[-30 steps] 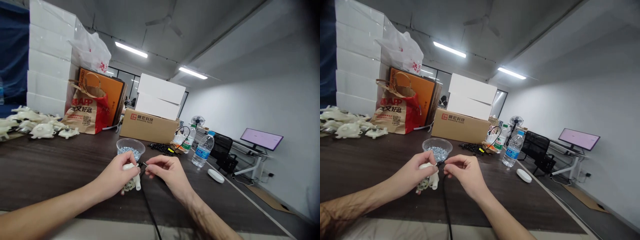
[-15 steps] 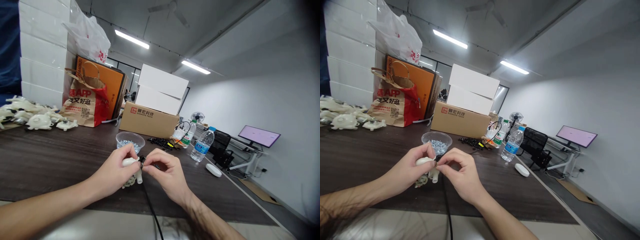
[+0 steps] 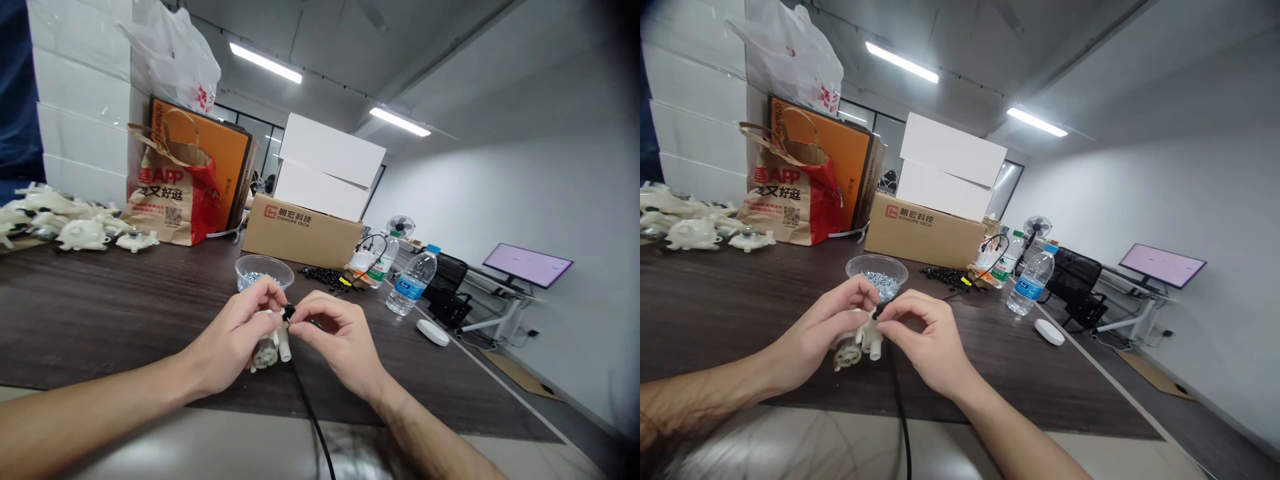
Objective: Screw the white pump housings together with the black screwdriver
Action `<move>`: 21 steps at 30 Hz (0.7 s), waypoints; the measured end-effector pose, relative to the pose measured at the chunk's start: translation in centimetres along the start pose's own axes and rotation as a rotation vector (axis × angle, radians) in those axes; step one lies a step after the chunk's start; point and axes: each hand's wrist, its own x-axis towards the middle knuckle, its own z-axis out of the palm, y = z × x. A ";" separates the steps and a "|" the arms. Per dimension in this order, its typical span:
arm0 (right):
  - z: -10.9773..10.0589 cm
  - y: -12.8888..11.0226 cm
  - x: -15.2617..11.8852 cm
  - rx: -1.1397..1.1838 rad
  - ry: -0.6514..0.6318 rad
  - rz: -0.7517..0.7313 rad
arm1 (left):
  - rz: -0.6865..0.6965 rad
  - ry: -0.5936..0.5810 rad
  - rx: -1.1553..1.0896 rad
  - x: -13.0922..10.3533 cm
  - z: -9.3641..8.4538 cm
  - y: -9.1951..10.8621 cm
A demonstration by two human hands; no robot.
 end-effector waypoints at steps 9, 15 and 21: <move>0.3 0.1 -0.1 0.003 0.011 0.011 | 0.057 0.016 0.212 -0.3 -0.1 -0.3; 0.5 0.2 -0.4 0.103 0.017 0.114 | 0.067 0.041 0.284 -0.3 -0.2 -0.4; -0.1 -0.1 -0.3 -0.080 -0.081 0.045 | 0.128 0.023 0.309 -0.4 -0.2 -0.3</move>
